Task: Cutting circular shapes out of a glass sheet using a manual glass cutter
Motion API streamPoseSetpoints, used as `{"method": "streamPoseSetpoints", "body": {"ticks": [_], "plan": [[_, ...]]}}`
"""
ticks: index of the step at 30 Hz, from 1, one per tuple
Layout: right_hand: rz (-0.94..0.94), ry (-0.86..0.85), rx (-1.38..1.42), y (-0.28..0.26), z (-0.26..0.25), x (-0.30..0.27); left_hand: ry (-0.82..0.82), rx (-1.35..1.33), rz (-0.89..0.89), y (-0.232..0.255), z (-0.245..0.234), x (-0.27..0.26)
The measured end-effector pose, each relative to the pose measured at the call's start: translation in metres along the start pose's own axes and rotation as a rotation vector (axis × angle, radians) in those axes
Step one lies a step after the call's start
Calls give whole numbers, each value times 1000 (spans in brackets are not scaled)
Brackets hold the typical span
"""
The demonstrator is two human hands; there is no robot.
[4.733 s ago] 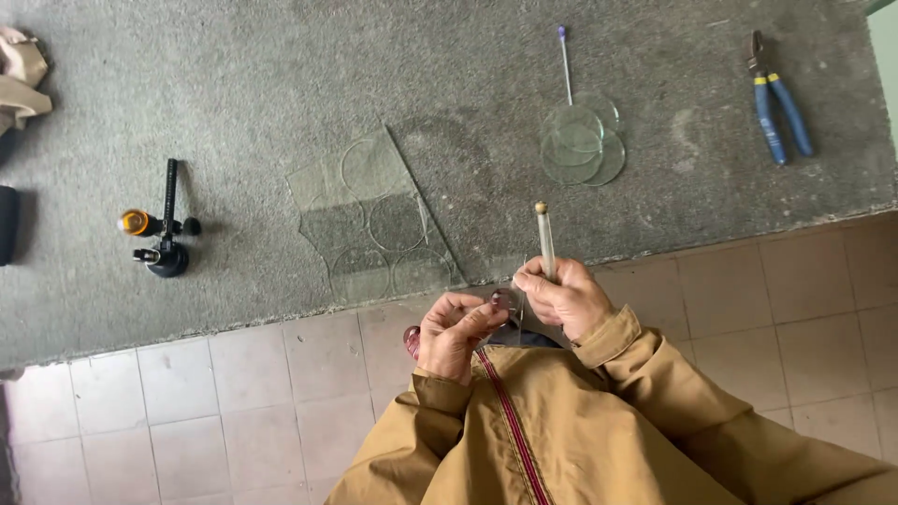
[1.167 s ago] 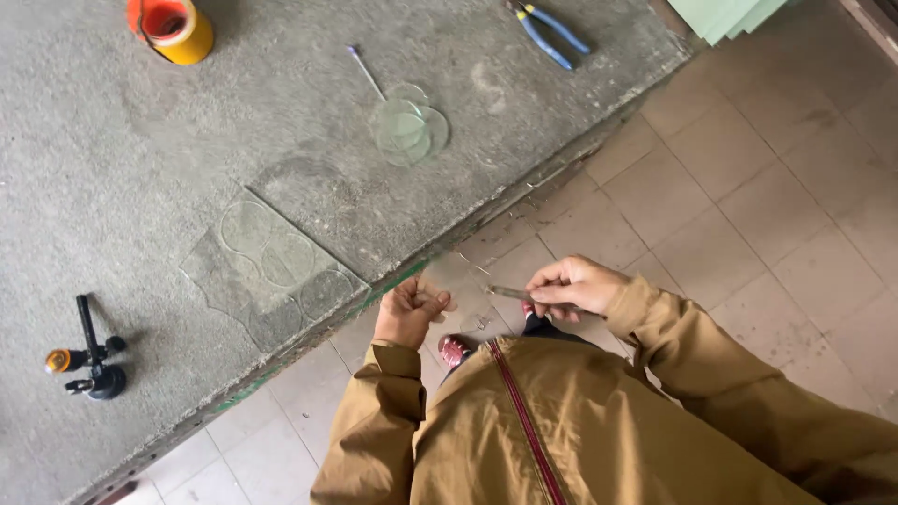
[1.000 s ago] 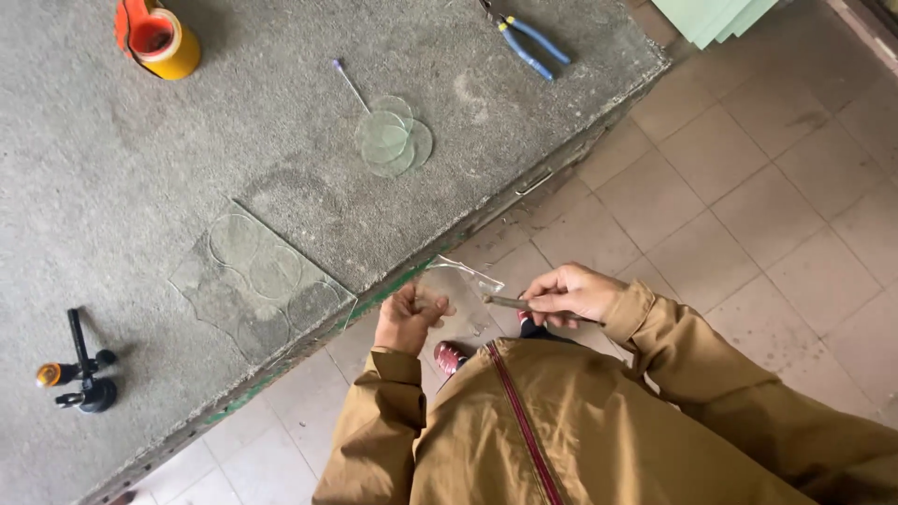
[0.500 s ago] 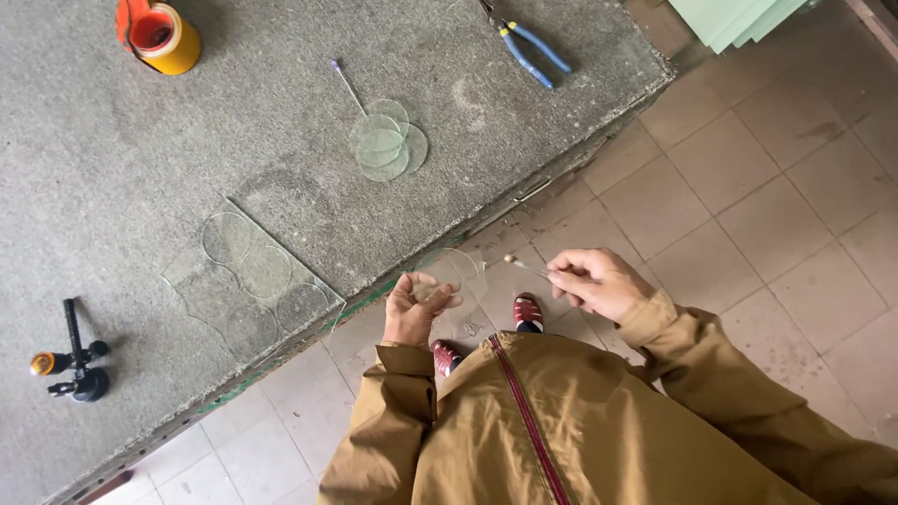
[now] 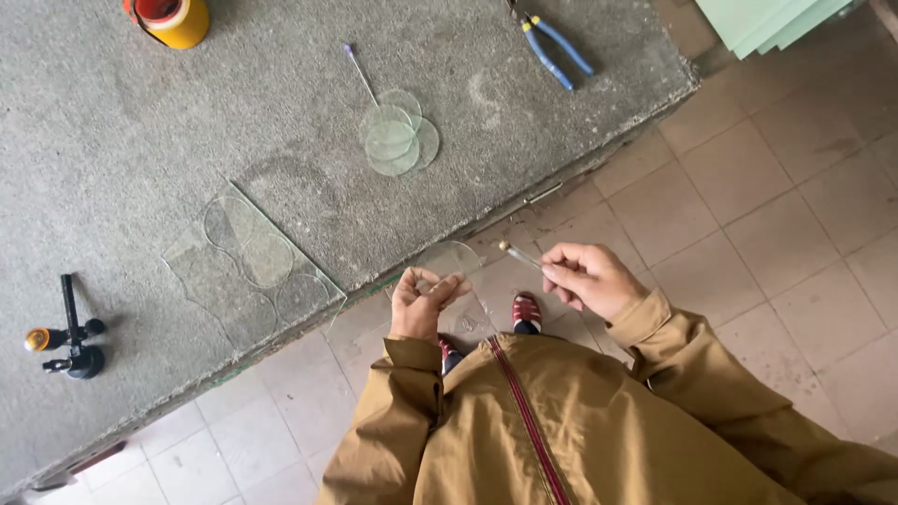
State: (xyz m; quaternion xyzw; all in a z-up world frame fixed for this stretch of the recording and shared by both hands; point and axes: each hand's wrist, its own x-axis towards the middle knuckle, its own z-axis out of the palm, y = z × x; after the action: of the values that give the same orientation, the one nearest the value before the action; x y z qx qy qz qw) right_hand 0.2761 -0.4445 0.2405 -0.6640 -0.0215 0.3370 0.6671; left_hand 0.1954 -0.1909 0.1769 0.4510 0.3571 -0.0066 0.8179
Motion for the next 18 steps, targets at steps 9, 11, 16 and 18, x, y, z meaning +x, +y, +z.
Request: {"method": "streamPoseSetpoints", "body": {"ticks": [9,11,16,18], "plan": [[78,108,-314,29,-10,-5,164,-180,-4,7,-7,35],[149,150,-374,41,-19,-10,357,-251,-73,4,-18,74],[343,91,-312,64,-41,-37,168,-293,103,21,-26,222],[438,100,-344,88,-64,-37,361,-25,52,68,11,231]]}}
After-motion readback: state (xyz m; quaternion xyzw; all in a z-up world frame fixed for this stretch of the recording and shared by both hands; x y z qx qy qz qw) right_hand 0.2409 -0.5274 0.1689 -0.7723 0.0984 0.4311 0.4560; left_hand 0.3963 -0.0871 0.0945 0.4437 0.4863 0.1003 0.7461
